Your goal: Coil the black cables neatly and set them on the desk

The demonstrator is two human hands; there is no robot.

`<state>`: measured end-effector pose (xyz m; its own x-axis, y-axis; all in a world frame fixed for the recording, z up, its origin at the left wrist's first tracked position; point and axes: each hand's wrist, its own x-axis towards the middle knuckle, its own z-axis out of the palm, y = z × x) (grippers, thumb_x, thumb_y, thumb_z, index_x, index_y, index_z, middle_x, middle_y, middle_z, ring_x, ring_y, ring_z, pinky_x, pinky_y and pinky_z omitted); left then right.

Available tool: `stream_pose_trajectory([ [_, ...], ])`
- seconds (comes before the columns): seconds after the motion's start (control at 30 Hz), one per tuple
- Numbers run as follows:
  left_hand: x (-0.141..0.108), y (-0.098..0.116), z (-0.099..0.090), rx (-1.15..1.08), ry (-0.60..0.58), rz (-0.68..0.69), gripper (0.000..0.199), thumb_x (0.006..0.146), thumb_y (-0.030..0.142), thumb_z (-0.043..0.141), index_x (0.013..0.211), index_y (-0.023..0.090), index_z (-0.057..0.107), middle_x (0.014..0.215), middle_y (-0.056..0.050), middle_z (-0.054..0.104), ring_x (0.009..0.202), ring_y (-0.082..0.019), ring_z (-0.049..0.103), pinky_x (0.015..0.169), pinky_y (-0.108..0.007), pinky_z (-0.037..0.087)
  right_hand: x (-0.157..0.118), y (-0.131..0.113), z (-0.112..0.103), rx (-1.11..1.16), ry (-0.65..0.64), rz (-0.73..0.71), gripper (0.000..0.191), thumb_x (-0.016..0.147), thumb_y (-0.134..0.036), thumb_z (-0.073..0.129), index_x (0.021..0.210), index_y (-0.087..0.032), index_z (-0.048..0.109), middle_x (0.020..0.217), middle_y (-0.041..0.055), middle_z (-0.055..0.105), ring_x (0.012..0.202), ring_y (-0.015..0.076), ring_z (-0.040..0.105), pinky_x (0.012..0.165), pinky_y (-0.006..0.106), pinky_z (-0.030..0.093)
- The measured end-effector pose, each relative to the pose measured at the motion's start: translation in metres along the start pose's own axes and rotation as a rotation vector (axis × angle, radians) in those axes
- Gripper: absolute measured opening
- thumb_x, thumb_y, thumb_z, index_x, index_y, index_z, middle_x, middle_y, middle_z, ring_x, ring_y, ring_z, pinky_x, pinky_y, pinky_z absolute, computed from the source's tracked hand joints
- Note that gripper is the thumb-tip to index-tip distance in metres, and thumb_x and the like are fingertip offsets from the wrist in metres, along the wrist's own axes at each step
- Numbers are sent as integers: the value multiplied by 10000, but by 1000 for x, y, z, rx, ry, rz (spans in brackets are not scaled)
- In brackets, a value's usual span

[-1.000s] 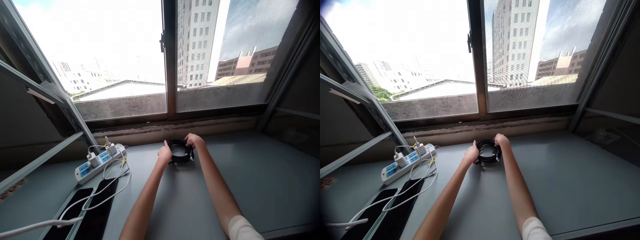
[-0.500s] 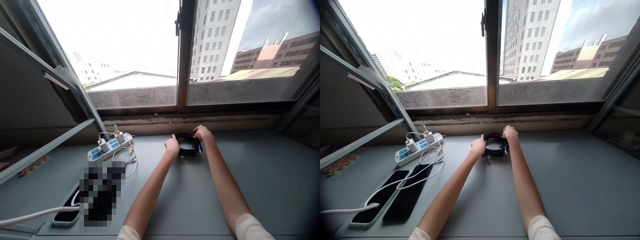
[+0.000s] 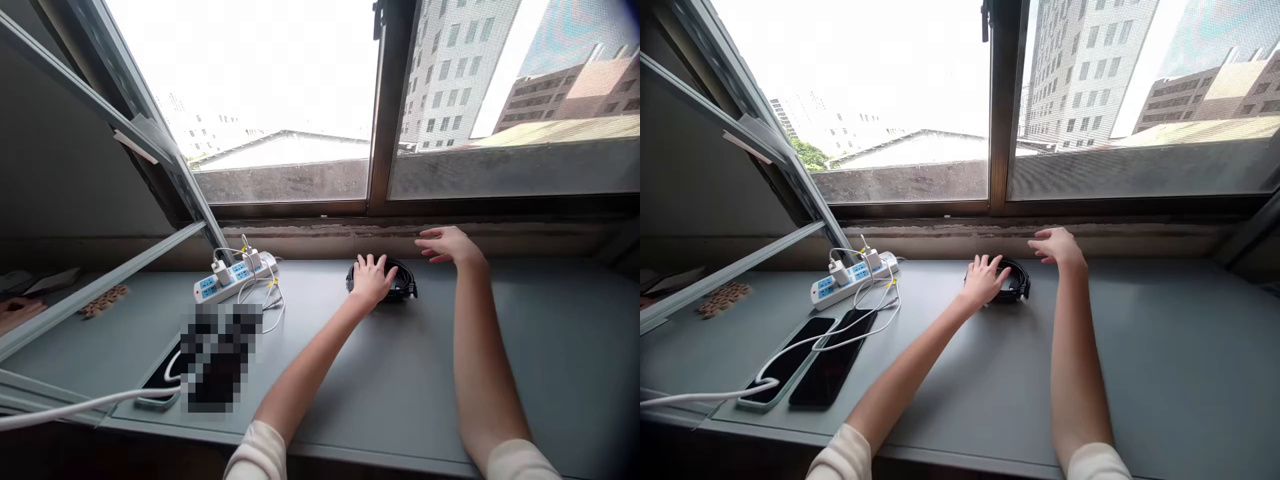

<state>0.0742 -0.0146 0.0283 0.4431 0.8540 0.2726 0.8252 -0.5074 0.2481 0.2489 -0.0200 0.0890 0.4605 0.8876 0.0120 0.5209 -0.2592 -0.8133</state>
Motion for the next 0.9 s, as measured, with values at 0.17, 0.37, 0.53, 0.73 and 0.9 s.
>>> stream_pose_trajectory([
  [0.17, 7, -6, 10, -23, 73, 13, 501, 938, 426, 200, 1294, 167, 440, 1222, -133, 507, 1221, -277, 370, 984, -379, 292, -9, -16, 2, 131, -48, -34, 281, 767, -156, 629, 1044, -108, 609, 944, 137, 659, 733, 196, 671, 489, 242, 558],
  [0.37, 19, -28, -7, -164, 269, -138, 347, 918, 346, 320, 1146, 182, 523, 1131, -88, 551, 1081, -217, 485, 955, -349, 309, -22, -41, 13, 163, -39, -124, 249, 752, -117, 643, 1000, -95, 643, 905, 123, 669, 640, 152, 655, 414, 171, 505],
  [0.53, 22, -50, -13, -230, 346, -284, 220, 853, 231, 389, 987, 198, 561, 1054, -65, 571, 1009, -198, 532, 903, -340, 358, -36, -59, 15, 250, -6, -303, 198, 808, -154, 587, 985, -150, 676, 854, 69, 683, 617, 113, 649, 421, 128, 471],
  [0.73, 8, -53, -13, -281, 390, -390, 205, 859, 234, 361, 999, 197, 506, 1044, -63, 569, 998, -182, 541, 884, -326, 380, -49, -73, 7, 322, 178, -472, 188, 819, -214, 571, 953, -166, 694, 775, 48, 681, 512, 102, 615, 409, 160, 453],
  [0.9, -15, -49, -4, -245, 327, -361, 178, 870, 258, 366, 962, 203, 507, 1039, -62, 565, 1000, -175, 530, 875, -290, 384, -87, -73, -36, 400, 384, -624, 207, 830, -250, 566, 984, -181, 685, 753, 45, 670, 458, 77, 572, 392, 160, 419],
])
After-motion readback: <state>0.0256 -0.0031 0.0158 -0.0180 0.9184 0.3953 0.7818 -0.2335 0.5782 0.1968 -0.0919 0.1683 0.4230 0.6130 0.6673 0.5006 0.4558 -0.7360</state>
